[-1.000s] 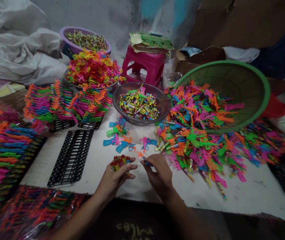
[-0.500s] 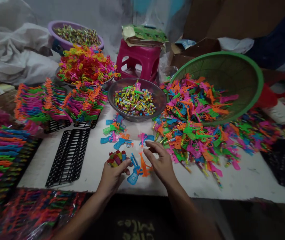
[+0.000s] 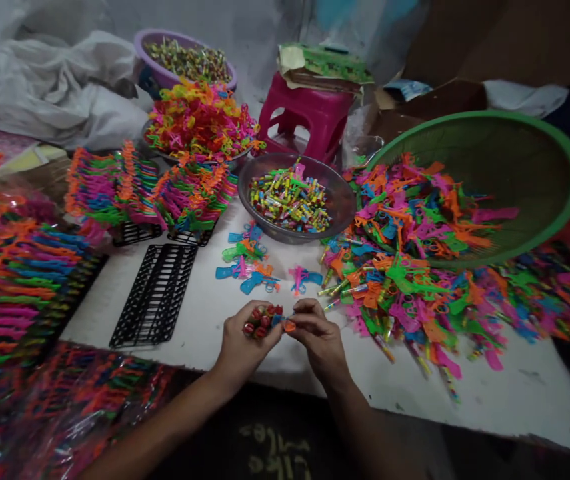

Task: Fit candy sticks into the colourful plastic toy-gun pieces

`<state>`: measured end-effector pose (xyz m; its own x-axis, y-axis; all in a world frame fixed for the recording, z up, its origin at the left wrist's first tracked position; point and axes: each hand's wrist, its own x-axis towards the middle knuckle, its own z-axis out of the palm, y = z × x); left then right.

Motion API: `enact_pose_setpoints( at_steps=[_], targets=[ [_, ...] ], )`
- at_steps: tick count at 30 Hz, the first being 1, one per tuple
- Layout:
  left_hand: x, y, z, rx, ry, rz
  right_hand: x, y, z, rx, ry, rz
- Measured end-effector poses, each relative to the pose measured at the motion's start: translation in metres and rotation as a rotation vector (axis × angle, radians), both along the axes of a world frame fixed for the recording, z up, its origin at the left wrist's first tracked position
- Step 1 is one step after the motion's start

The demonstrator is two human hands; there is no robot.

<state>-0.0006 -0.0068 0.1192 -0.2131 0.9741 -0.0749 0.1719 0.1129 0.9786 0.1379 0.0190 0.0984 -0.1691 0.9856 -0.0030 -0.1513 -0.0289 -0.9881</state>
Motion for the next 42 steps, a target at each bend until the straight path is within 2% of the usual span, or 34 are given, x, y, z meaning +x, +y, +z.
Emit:
enact_pose_setpoints(
  at_steps=[3, 5, 9, 13, 16, 20, 22, 25, 27, 30, 32, 35, 37, 39, 42],
  targets=[
    [0.002, -0.001, 0.006, 0.01, -0.021, -0.093, 0.003, 0.0, -0.008, -0.022, 0.149, 0.007],
    [0.004, 0.0, 0.008, -0.002, -0.063, -0.103, 0.005, -0.001, -0.013, -0.062, 0.213, -0.01],
    [0.006, 0.007, 0.009, -0.033, -0.15, -0.097, 0.007, 0.001, -0.02, -0.203, 0.225, -0.008],
    [0.005, 0.009, 0.006, -0.055, -0.206, -0.142, 0.008, 0.003, -0.022, -0.323, 0.242, 0.076],
    [0.006, 0.005, 0.001, -0.053, -0.159, -0.161, 0.008, 0.003, -0.019, -0.313, 0.23, 0.116],
    [0.009, 0.0, -0.008, -0.043, -0.095, -0.116, 0.006, 0.002, -0.014, -0.223, 0.079, 0.085],
    [0.009, 0.002, -0.011, -0.071, -0.19, -0.065, 0.006, 0.003, -0.012, -0.242, 0.023, 0.059],
    [0.003, 0.01, -0.014, -0.178, -0.416, 0.056, 0.008, 0.001, -0.011, -0.301, 0.046, 0.035],
    [-0.002, 0.016, -0.015, -0.233, -0.566, 0.141, 0.009, -0.003, -0.013, -0.327, 0.052, 0.085],
    [-0.007, 0.022, -0.017, -0.283, -0.742, 0.182, 0.005, -0.009, -0.02, -0.334, -0.05, 0.195],
    [-0.007, 0.022, -0.019, -0.296, -0.779, 0.18, 0.0, -0.009, -0.023, -0.29, -0.094, 0.134],
    [-0.004, 0.019, -0.022, -0.253, -0.716, 0.2, -0.004, -0.003, -0.021, -0.194, -0.092, -0.104],
    [-0.001, 0.015, -0.023, -0.248, -0.662, 0.146, -0.003, 0.001, -0.015, -0.159, -0.123, -0.183],
    [0.0, 0.012, -0.024, -0.26, -0.643, 0.056, 0.001, 0.002, -0.009, -0.157, -0.163, -0.12],
    [-0.001, 0.009, -0.023, -0.286, -0.71, -0.002, 0.007, -0.001, -0.005, -0.172, -0.067, 0.111]
  ],
)
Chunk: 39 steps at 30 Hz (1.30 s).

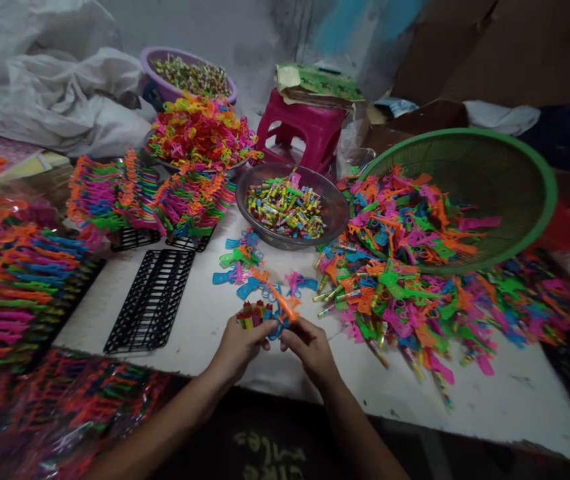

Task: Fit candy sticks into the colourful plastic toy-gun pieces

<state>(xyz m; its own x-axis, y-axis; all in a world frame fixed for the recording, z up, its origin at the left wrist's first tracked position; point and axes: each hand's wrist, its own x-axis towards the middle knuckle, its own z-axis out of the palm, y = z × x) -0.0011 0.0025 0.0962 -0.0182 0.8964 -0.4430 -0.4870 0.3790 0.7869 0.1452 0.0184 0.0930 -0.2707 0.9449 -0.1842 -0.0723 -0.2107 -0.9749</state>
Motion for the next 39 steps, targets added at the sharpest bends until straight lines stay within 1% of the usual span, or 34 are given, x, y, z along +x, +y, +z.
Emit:
enact_pose_setpoints(
  at_steps=[2, 4, 6, 7, 9, 11, 13, 15, 17, 19, 22, 25, 27, 32, 36, 37, 39],
  targets=[
    [-0.001, 0.0, 0.002, -0.03, -0.082, -0.039, 0.002, -0.002, -0.001, -0.023, 0.143, 0.038],
    [0.001, -0.001, 0.004, -0.046, -0.137, -0.1, -0.001, -0.003, -0.004, -0.068, 0.252, 0.03],
    [0.005, -0.001, 0.006, -0.057, -0.14, -0.13, -0.007, -0.003, -0.007, -0.134, 0.321, 0.054],
    [0.008, -0.001, 0.006, -0.058, -0.128, -0.119, -0.01, -0.003, -0.009, -0.159, 0.347, 0.052],
    [0.013, -0.001, 0.005, -0.056, -0.089, -0.074, -0.014, -0.001, -0.011, -0.175, 0.384, -0.052],
    [0.015, -0.001, 0.004, -0.04, -0.03, -0.047, -0.015, 0.003, -0.012, -0.164, 0.384, -0.21],
    [0.013, 0.0, 0.003, -0.025, 0.022, -0.047, -0.012, 0.006, -0.01, -0.12, 0.317, -0.358],
    [0.009, 0.0, 0.002, -0.021, 0.055, -0.046, -0.008, 0.009, -0.006, -0.053, 0.152, -0.439],
    [0.006, 0.0, 0.0, -0.015, 0.082, -0.056, -0.006, 0.008, -0.001, 0.011, -0.037, -0.442],
    [0.004, -0.001, -0.002, 0.026, 0.124, -0.075, -0.007, 0.005, 0.003, 0.038, -0.152, -0.391],
    [0.006, -0.003, -0.006, 0.114, 0.205, -0.106, -0.012, 0.0, 0.005, 0.069, -0.204, -0.356],
    [0.009, -0.005, -0.008, 0.16, 0.266, -0.124, -0.016, -0.003, 0.002, 0.155, -0.268, -0.352],
    [0.01, -0.005, -0.006, 0.179, 0.286, -0.131, -0.018, -0.004, 0.0, 0.204, -0.308, -0.347],
    [0.007, -0.006, 0.0, 0.207, 0.348, -0.179, -0.018, -0.006, 0.0, 0.254, -0.343, -0.358],
    [0.01, -0.008, -0.002, 0.278, 0.415, -0.214, -0.021, -0.009, -0.002, 0.294, -0.383, -0.353],
    [0.012, -0.008, -0.004, 0.277, 0.425, -0.204, -0.023, -0.009, -0.004, 0.29, -0.375, -0.355],
    [0.019, -0.008, -0.008, 0.212, 0.398, -0.153, -0.026, -0.006, -0.007, 0.262, -0.341, -0.352]
  ],
)
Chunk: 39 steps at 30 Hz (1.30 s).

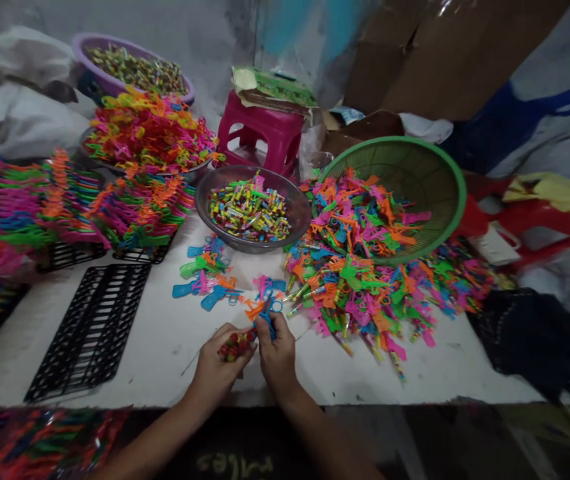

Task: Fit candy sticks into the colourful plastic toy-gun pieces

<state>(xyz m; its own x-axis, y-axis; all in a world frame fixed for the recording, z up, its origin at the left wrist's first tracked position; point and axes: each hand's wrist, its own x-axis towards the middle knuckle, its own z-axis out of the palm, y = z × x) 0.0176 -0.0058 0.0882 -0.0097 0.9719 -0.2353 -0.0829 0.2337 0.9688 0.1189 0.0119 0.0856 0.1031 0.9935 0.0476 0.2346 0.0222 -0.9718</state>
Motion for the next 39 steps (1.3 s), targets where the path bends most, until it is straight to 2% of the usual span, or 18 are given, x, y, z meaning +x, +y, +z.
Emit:
enact_pose_setpoints(
  at_steps=[3, 5, 8, 9, 10, 11, 12, 13, 16, 18, 19, 22, 25, 27, 29, 32, 35, 39],
  targets=[
    [0.005, 0.005, -0.003, -0.145, -0.079, 0.116, 0.013, 0.015, 0.004, -0.037, -0.003, 0.032],
    [-0.001, 0.01, -0.003, -0.193, -0.079, 0.173, 0.044, 0.033, 0.018, -0.01, -0.102, -0.03],
    [-0.016, 0.018, -0.008, -0.227, -0.059, 0.232, 0.114, 0.067, 0.047, 0.048, -0.391, -0.297],
    [-0.02, 0.019, -0.011, -0.238, -0.08, 0.25, 0.134, 0.078, 0.054, 0.074, -0.541, -0.451],
    [-0.023, 0.02, -0.015, -0.249, -0.112, 0.259, 0.148, 0.087, 0.057, 0.116, -0.693, -0.613],
    [-0.024, 0.02, -0.019, -0.259, -0.148, 0.261, 0.155, 0.095, 0.056, 0.164, -0.805, -0.697],
    [-0.024, 0.02, -0.023, -0.266, -0.179, 0.251, 0.154, 0.1, 0.051, 0.202, -0.887, -0.692],
    [-0.022, 0.019, -0.027, -0.268, -0.201, 0.228, 0.144, 0.104, 0.043, 0.228, -0.942, -0.583],
    [-0.017, 0.019, -0.033, -0.254, -0.208, 0.173, 0.09, 0.104, 0.006, 0.229, -1.034, 0.07],
    [-0.018, 0.019, -0.033, -0.252, -0.209, 0.172, 0.055, 0.101, -0.016, 0.21, -1.093, 0.321],
    [-0.021, 0.02, -0.033, -0.253, -0.216, 0.175, 0.044, 0.099, -0.023, 0.2, -1.103, 0.381],
    [-0.031, 0.02, -0.034, -0.231, -0.212, 0.183, 0.035, 0.097, -0.034, 0.168, -1.053, 0.428],
    [-0.035, 0.018, -0.038, -0.188, -0.149, 0.179, 0.041, 0.093, -0.035, 0.145, -0.952, 0.352],
    [-0.032, 0.017, -0.04, -0.174, -0.109, 0.17, 0.04, 0.082, -0.035, 0.075, -0.692, 0.227],
    [-0.029, 0.016, -0.039, -0.158, -0.087, 0.15, 0.033, 0.065, -0.033, -0.05, -0.326, 0.154],
    [-0.024, 0.016, -0.034, -0.142, -0.084, 0.107, 0.018, 0.039, -0.028, -0.183, 0.009, 0.226],
    [-0.021, 0.017, -0.029, -0.144, -0.088, 0.057, 0.01, 0.025, -0.024, -0.192, 0.085, 0.282],
    [-0.022, 0.014, -0.027, -0.122, -0.075, 0.023, 0.01, 0.022, -0.022, -0.159, 0.057, 0.29]
  ],
)
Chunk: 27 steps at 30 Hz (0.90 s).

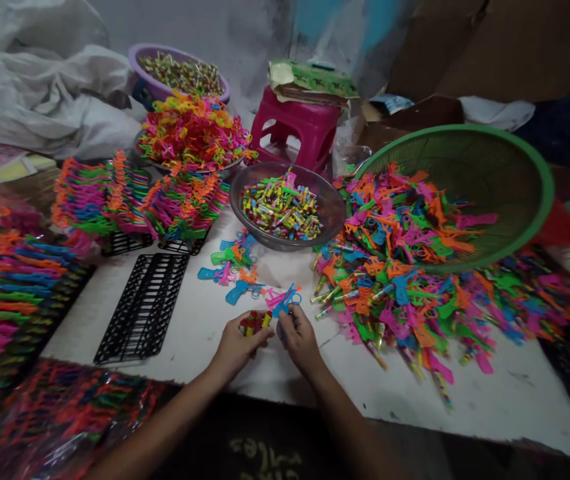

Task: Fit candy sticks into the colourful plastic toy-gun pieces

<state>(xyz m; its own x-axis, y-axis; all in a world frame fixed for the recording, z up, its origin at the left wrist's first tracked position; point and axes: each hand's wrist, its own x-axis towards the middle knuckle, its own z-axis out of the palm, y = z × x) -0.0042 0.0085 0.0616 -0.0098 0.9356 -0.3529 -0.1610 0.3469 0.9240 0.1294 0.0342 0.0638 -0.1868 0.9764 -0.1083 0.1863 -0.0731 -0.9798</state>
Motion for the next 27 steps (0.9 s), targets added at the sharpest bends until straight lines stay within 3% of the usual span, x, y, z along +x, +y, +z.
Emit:
enact_pose_setpoints(
  at_steps=[7, 10, 12, 13, 15, 17, 19, 22, 24, 27],
  targets=[
    [0.002, -0.008, 0.007, 0.317, 0.332, -0.014, -0.014, -0.012, 0.006, 0.132, -0.173, -0.095],
    [0.006, -0.008, 0.01, 0.35, 0.369, -0.069, 0.004, -0.001, 0.014, 0.075, -0.166, -0.074],
    [0.001, -0.003, 0.008, 0.337, 0.419, -0.034, 0.037, 0.016, 0.026, 0.111, -0.239, -0.222],
    [-0.004, 0.001, 0.005, 0.34, 0.486, 0.013, 0.057, 0.026, 0.033, 0.172, -0.313, -0.386],
    [-0.019, 0.011, -0.001, 0.365, 0.704, 0.126, 0.094, 0.045, 0.047, 0.332, -0.583, -0.708],
    [-0.034, 0.023, -0.008, 0.334, 0.901, 0.157, 0.116, 0.057, 0.054, 0.463, -0.808, -0.86],
    [-0.041, 0.031, -0.012, 0.286, 0.987, 0.121, 0.114, 0.059, 0.05, 0.524, -0.808, -0.756],
    [-0.038, 0.033, -0.008, 0.239, 0.877, 0.071, 0.08, 0.047, 0.034, 0.471, -0.54, -0.246],
    [-0.034, 0.029, 0.0, 0.146, 0.6, -0.004, 0.055, 0.036, 0.025, 0.427, -0.388, -0.019],
    [-0.033, 0.022, 0.015, -0.097, 0.108, -0.22, 0.036, 0.026, 0.023, 0.362, -0.202, 0.104]
  ],
)
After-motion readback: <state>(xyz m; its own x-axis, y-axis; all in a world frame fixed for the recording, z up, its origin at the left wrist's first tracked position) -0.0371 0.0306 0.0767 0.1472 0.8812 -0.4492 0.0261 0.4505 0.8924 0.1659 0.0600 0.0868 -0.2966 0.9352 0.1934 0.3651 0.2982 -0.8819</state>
